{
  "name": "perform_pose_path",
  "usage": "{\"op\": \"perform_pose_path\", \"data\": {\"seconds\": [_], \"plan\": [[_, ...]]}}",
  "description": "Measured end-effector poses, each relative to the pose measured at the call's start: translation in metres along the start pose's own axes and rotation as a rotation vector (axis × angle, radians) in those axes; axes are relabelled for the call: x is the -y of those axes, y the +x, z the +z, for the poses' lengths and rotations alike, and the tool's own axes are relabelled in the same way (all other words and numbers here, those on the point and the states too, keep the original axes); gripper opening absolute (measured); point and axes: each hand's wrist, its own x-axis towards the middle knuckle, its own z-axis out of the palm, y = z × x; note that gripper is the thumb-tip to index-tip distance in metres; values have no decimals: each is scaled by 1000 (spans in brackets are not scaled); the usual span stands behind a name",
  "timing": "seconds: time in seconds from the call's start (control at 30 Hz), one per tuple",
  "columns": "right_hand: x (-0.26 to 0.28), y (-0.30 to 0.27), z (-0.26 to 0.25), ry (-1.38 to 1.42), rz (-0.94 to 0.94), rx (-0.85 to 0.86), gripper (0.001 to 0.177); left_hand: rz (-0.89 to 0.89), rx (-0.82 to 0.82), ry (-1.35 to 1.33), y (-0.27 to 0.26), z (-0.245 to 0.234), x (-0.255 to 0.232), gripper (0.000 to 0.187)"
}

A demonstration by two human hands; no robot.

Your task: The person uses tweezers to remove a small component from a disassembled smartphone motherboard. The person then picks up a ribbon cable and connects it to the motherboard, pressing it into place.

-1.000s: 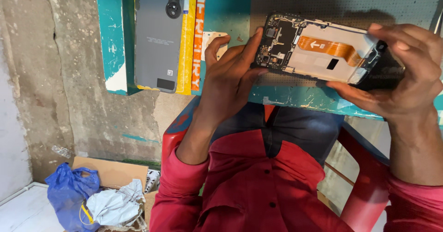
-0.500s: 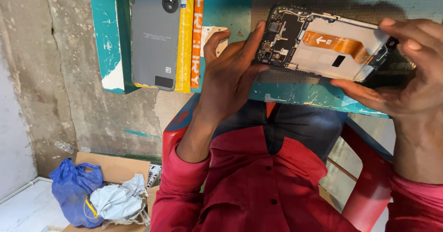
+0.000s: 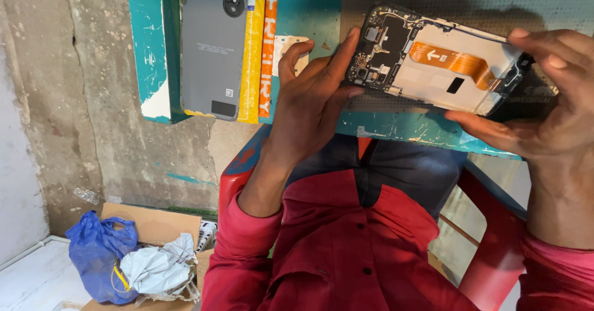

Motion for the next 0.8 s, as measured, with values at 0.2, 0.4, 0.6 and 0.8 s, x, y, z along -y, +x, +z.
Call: {"op": "perform_pose_path", "data": {"seconds": [0.2, 0.4, 0.6, 0.8], "plan": [[0, -4, 0, -37, -13, -4, 119, 35, -36, -33, 1, -2, -3, 60], [-4, -24, 7, 46, 97, 7, 127, 9, -28, 5, -3, 0, 0, 63], [-6, -22, 5, -10, 62, 42, 130, 34, -55, -12, -5, 1, 3, 61], [-7, -21, 5, -10, 50, 48, 132, 37, -87, -32, -5, -1, 1, 59]]}}
